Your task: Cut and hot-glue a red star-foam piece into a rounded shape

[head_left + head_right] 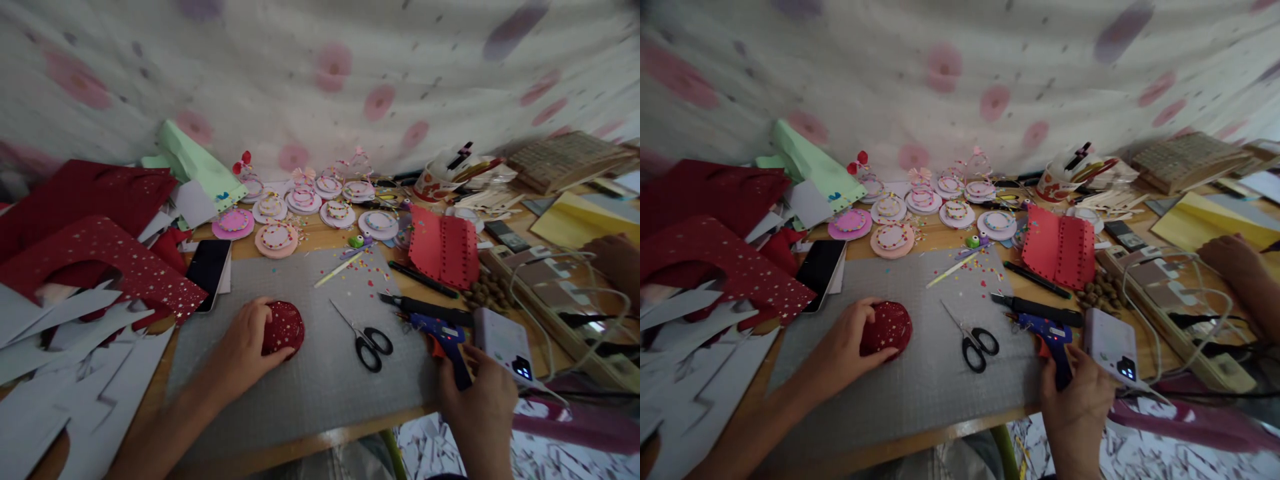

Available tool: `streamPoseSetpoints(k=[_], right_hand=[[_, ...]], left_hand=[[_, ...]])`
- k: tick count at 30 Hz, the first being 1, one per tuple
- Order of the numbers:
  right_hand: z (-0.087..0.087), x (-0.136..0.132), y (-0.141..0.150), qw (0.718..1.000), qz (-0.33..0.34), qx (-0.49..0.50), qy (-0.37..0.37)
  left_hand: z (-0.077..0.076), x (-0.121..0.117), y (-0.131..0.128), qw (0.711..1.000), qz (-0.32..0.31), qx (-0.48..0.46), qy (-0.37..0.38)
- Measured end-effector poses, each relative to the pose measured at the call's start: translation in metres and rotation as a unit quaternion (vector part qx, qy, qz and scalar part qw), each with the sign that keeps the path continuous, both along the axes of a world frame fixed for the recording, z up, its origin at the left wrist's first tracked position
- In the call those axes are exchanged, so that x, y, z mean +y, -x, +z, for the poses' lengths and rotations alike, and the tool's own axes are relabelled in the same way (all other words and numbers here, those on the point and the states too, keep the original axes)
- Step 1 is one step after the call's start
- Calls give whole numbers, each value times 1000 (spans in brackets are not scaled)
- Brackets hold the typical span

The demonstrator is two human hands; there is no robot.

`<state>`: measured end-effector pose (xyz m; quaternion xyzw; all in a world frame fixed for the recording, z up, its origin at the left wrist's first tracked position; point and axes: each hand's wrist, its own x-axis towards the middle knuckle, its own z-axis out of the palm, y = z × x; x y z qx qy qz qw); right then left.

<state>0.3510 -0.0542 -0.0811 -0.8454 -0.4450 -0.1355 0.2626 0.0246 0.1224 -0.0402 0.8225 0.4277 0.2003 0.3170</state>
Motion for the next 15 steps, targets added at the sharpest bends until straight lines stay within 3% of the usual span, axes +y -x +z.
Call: streamPoseSetpoints(k=[2,8,11,15], right_hand=[[9,7,12,999,30,-6,-34],[29,31,70,956,278,62,-64],[33,52,99,915,386,121,-12],[30,82,128,864,472,161,76]], left_hand=[[3,-1,3,1000,1,0,-6],[13,-9,6,998,36,-44,-23],[13,-12,0,999,-10,-43,-16],[14,-14,-4,996,-64,-58,13]])
